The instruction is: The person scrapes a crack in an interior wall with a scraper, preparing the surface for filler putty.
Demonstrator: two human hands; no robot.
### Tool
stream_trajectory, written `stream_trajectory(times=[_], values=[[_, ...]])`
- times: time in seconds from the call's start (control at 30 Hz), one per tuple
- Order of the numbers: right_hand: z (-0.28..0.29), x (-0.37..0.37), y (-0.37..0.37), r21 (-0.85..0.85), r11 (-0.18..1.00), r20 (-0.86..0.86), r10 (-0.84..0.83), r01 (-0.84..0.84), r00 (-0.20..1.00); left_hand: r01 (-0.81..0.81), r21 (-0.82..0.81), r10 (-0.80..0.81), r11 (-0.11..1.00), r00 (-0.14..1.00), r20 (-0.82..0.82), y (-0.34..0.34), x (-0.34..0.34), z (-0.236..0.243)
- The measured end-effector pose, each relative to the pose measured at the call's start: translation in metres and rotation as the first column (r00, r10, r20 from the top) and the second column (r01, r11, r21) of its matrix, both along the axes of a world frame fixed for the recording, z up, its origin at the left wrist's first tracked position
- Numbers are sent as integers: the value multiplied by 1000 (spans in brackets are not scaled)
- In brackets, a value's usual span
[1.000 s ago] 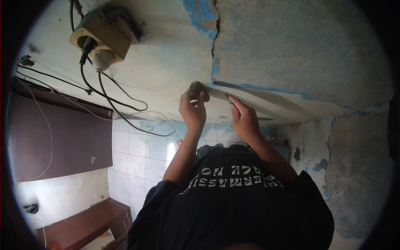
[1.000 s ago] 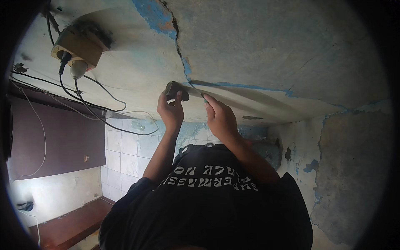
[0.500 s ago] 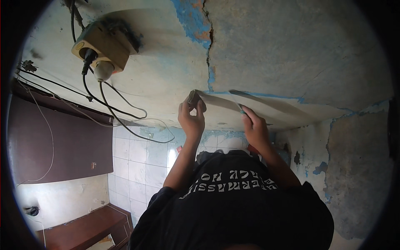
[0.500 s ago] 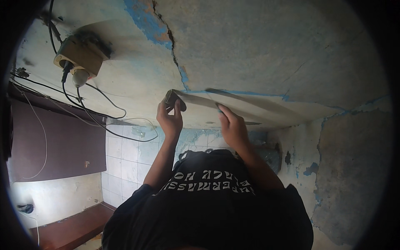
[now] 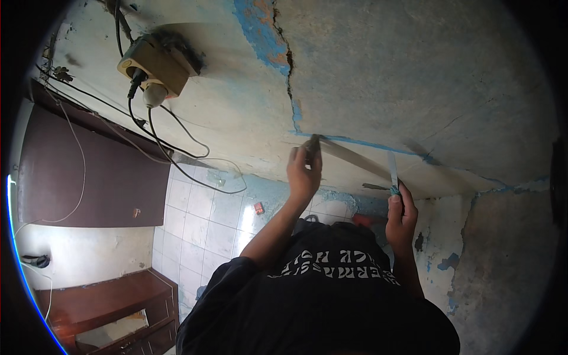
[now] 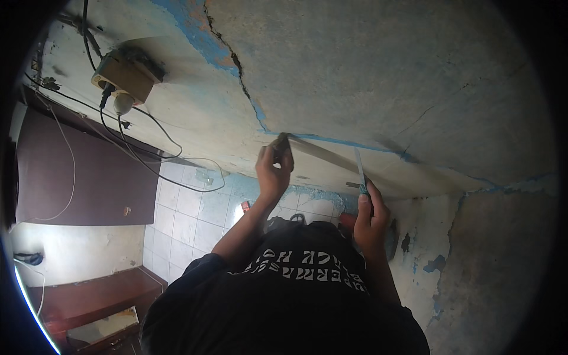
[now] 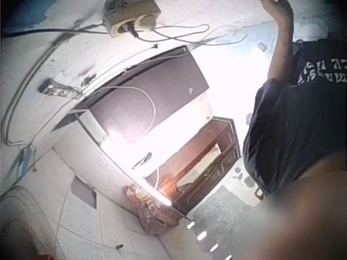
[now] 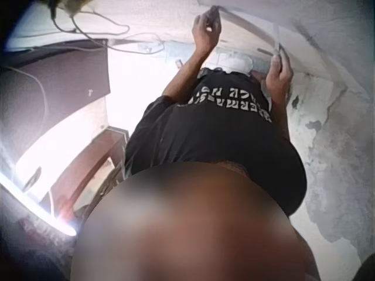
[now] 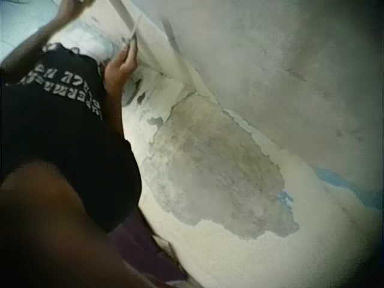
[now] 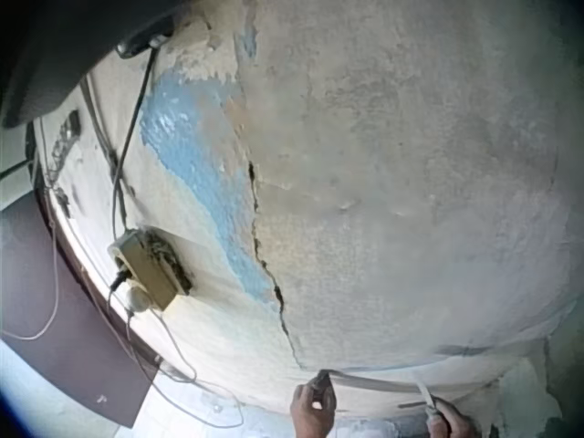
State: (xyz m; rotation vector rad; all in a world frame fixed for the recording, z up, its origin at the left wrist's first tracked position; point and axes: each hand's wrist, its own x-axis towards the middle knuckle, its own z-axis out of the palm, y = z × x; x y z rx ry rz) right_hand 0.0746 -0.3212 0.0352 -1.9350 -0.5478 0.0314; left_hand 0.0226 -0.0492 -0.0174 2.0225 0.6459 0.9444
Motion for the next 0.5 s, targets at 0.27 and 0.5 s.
stream_trajectory(times=[0.27,0.5], values=[[31,24,-27,-13,1000,-191,-12,9,982,-220,2,220,975,975,-12,-15,7,11],[18,43,-41,22,995,-170,103,-101,980,-307,-83,313,948,947,68,-35,18,9]])
